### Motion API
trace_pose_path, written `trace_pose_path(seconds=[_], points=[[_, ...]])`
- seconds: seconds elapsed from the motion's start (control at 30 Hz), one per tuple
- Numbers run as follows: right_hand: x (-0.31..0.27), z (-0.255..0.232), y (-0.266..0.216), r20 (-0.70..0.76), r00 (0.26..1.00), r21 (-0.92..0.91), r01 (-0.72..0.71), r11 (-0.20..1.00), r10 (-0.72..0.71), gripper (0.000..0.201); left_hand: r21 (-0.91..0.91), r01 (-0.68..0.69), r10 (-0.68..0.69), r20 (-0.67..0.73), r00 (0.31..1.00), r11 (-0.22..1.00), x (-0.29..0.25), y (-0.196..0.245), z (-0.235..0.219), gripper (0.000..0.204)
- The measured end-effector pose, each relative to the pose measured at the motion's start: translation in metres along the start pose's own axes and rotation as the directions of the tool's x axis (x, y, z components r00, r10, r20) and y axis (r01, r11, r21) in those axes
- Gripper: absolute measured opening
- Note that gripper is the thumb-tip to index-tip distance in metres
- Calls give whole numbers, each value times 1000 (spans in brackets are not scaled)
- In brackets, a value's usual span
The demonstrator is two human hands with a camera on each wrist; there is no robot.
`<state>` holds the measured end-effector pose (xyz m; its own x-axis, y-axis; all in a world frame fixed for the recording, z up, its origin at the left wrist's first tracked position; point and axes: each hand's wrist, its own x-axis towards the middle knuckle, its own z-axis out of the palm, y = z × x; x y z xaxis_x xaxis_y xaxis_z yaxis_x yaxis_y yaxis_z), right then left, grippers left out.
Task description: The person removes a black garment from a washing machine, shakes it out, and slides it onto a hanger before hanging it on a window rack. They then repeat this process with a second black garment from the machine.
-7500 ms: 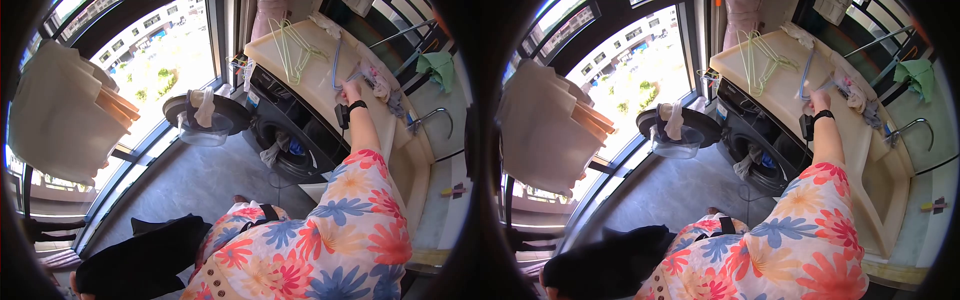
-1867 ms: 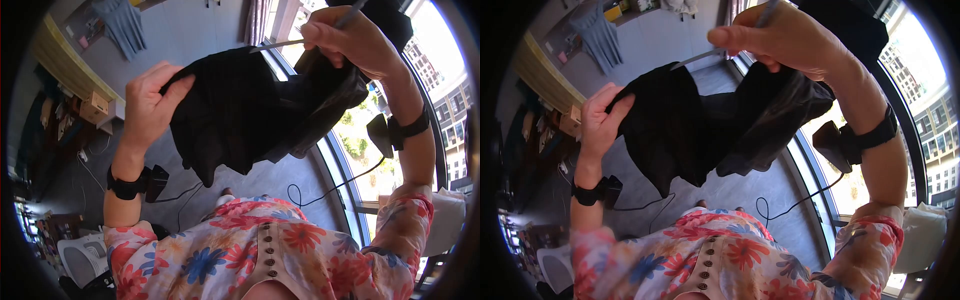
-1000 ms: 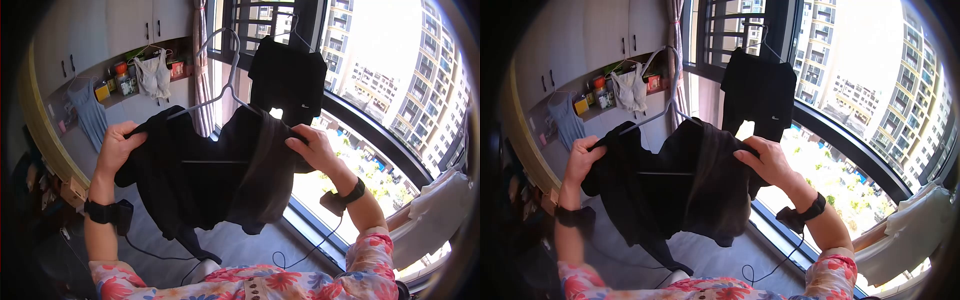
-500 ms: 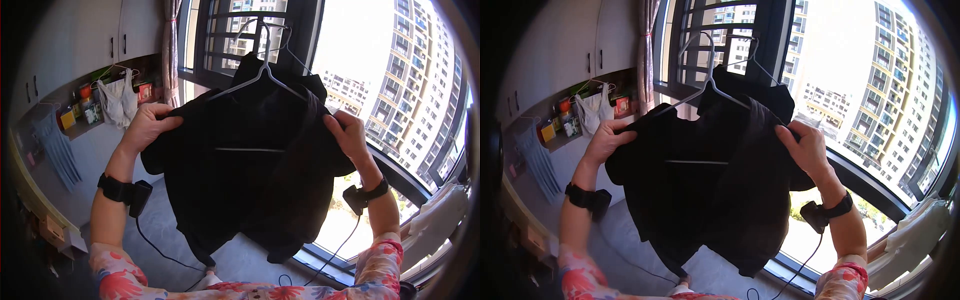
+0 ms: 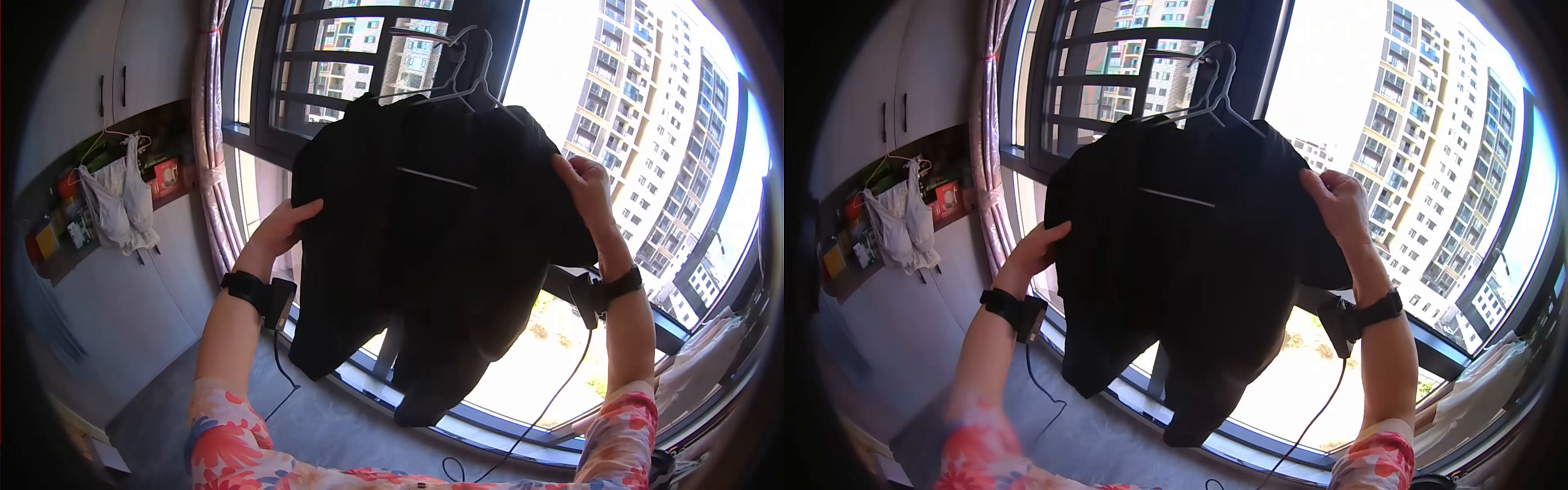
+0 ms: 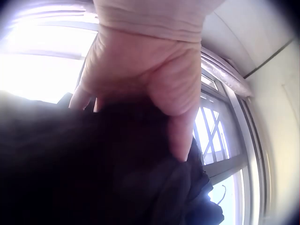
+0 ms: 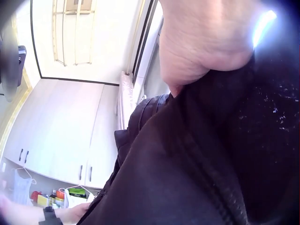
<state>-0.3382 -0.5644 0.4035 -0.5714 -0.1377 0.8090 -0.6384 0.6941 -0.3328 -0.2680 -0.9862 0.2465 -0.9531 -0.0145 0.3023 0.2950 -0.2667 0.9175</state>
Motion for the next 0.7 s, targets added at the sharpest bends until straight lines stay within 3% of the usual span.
trace_pose_path(seconds=[0.1,0.2,0.3,0.4,0.57,0.63,0.7], points=[[26,10,9,11,999,-4,-35,999,35,40,4,-4,4,-72,997,1000,24,11,4,49],[52,25,13,32,995,-26,-91,996,92,39,-43,-141,133,-152,979,989,51,24,2,44],[63,39,12,40,987,-5,-155,988,155,40,-65,-118,110,-117,987,991,80,34,-11,41],[67,45,9,14,992,-89,-121,989,123,41,-50,-115,107,-130,986,992,96,28,-20,39],[56,62,-4,-3,994,-190,-108,976,109,41,-38,-51,48,-78,996,998,115,4,-42,39],[49,67,-8,-36,999,-314,-39,949,29,41,-62,-41,35,-92,995,997,120,-8,-48,41],[44,71,-6,-28,997,-288,-82,954,77,41,-77,-21,16,-75,997,997,124,-18,-55,43]])
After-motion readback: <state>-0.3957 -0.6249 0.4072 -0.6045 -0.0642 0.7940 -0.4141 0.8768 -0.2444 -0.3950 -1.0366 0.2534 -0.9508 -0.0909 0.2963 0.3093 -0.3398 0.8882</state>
